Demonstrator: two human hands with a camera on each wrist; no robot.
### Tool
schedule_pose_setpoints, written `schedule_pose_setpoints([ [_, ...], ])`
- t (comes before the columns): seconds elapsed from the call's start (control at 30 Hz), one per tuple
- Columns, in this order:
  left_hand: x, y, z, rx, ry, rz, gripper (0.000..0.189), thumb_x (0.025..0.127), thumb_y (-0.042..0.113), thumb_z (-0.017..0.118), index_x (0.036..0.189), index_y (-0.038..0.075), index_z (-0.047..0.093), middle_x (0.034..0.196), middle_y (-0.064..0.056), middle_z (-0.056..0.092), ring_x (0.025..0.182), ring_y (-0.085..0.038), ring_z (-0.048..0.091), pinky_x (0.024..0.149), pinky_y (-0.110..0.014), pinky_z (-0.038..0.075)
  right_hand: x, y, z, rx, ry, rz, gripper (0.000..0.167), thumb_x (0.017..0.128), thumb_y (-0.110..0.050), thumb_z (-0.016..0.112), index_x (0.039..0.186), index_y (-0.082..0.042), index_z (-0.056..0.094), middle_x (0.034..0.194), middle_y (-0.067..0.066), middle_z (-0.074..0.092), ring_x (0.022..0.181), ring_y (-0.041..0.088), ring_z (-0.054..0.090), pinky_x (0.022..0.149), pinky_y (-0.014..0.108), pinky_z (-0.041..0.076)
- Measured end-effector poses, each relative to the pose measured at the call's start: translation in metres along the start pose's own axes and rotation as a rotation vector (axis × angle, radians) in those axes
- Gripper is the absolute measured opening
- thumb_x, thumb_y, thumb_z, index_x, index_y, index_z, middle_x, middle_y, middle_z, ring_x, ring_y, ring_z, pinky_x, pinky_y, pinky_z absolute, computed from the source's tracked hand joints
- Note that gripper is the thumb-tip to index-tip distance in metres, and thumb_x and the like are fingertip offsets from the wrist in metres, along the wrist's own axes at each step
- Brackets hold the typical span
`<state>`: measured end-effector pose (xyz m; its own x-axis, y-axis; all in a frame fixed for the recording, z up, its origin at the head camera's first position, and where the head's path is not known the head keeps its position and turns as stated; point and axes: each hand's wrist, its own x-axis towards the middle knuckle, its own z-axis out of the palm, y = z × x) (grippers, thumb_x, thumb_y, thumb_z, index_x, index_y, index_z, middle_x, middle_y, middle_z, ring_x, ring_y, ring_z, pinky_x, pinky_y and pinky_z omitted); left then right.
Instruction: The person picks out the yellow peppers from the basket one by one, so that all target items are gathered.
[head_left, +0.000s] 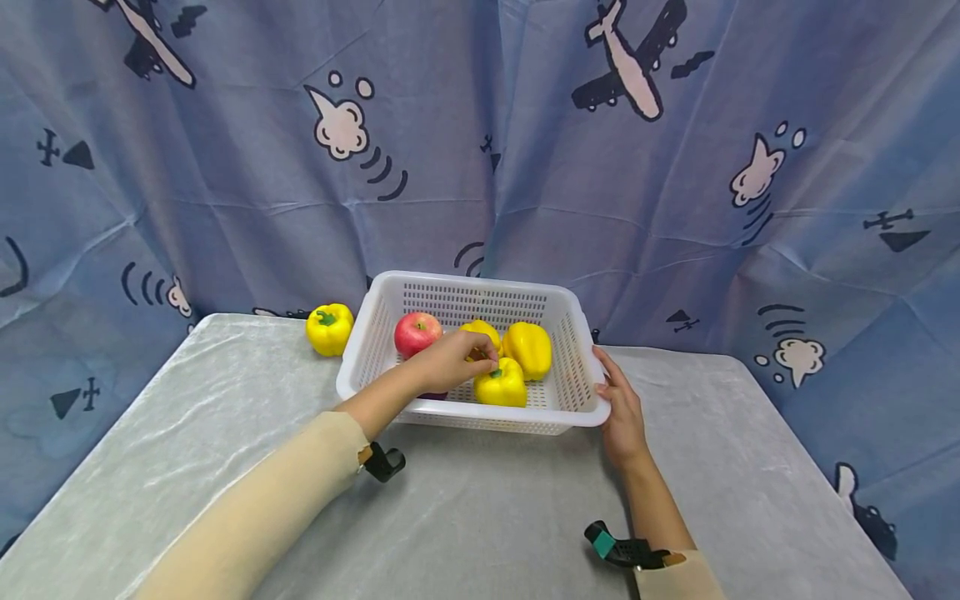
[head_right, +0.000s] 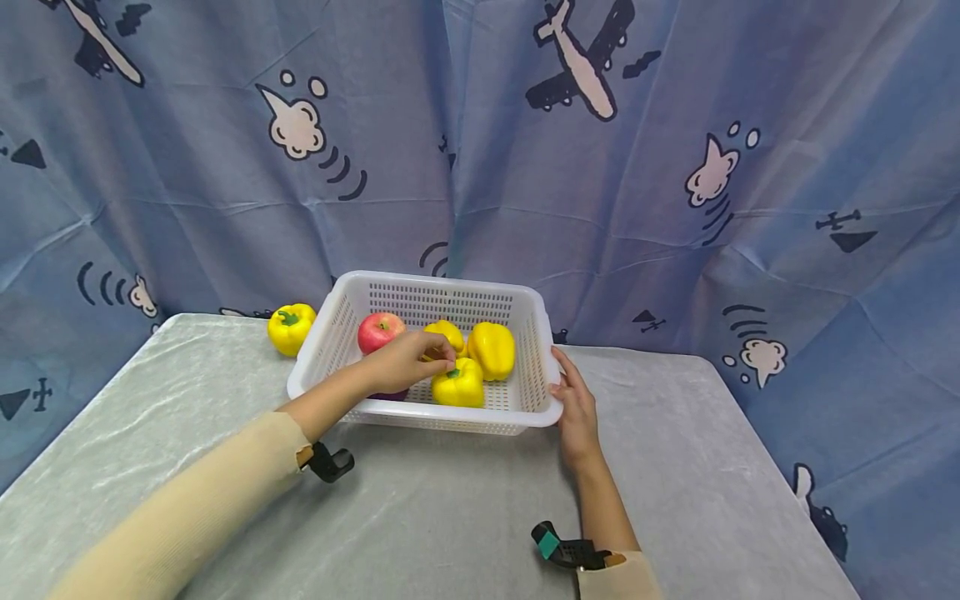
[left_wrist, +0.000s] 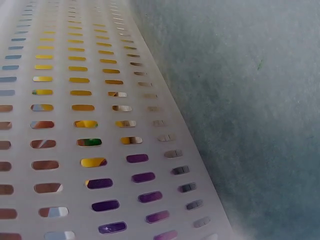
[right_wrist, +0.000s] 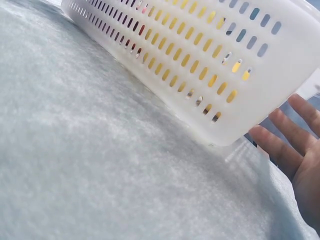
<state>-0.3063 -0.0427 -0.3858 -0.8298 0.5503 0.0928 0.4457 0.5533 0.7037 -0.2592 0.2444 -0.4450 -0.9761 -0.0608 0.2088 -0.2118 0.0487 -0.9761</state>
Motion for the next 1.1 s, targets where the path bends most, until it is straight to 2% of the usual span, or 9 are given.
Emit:
schedule_pose_setpoints([
  [0.17,-0.0002,0.0017,0.0002,-0.026,-0.001,-0.005,0.012,0.099,0.018,0.065,0.106,0.009,0.069,0.105,-0.004,0.069,0.099,-0.016,0.063,0.098,-0.029,0.056,0.0003,-0.0006,-0.0003,-0.002,-0.001,0.011,0.059,0.101,-0.009,0.028,0.160,-0.013,0.029,0.162,0.019,0.033,0.113,0.003,0.060,0.085,0.016,0.057],
  [0.4,-0.0016,0.0031,0.0001,-0.035,-0.043,-0.004,0.019,0.097,0.022,0.068,0.110,0.010,0.072,0.105,-0.002,0.071,0.098,-0.016,0.061,0.094,-0.028,0.055,0.0007,-0.0005,-0.0006,0.000,0.001,0.016,0.059,0.101,-0.009,0.028,0.160,-0.013,0.029,0.162,0.019,0.033,0.113,0.004,0.060,0.085,0.017,0.057],
  [0.6,-0.0030,0.0029,-0.0003,0.012,-0.097,-0.018,0.041,0.091,0.038,0.075,0.123,0.013,0.070,0.113,0.000,0.070,0.100,-0.016,0.058,0.093,-0.029,0.052,0.0013,0.0001,-0.0006,-0.003,0.006,0.020,0.059,0.101,-0.010,0.029,0.160,-0.015,0.030,0.161,0.021,0.033,0.113,0.004,0.061,0.085,0.017,0.058],
  [0.73,-0.0037,0.0029,0.0002,0.059,-0.116,-0.017,0.054,0.086,0.041,0.080,0.130,0.013,0.066,0.117,-0.001,0.067,0.100,-0.017,0.057,0.092,-0.028,0.052,0.0017,0.0003,-0.0009,-0.013,0.008,0.028,0.059,0.100,-0.011,0.029,0.160,-0.016,0.030,0.162,0.020,0.032,0.113,0.004,0.061,0.085,0.018,0.058],
  [0.93,-0.0033,0.0030,0.0007,0.047,-0.107,-0.031,0.055,0.085,0.040,0.081,0.130,0.013,0.066,0.118,0.000,0.066,0.102,-0.017,0.057,0.096,-0.029,0.054,0.0021,0.0003,-0.0016,-0.012,0.010,0.029,0.060,0.100,-0.011,0.029,0.160,-0.016,0.030,0.162,0.020,0.033,0.112,0.004,0.061,0.084,0.018,0.058],
  [1.1,-0.0042,0.0013,-0.0014,0.012,-0.064,-0.031,0.053,0.084,0.037,0.082,0.128,0.013,0.066,0.120,-0.001,0.066,0.104,-0.017,0.058,0.098,-0.030,0.055,0.0012,-0.0001,-0.0018,-0.004,0.001,0.031,0.060,0.101,-0.010,0.029,0.160,-0.015,0.030,0.162,0.020,0.033,0.111,0.003,0.062,0.083,0.018,0.059],
])
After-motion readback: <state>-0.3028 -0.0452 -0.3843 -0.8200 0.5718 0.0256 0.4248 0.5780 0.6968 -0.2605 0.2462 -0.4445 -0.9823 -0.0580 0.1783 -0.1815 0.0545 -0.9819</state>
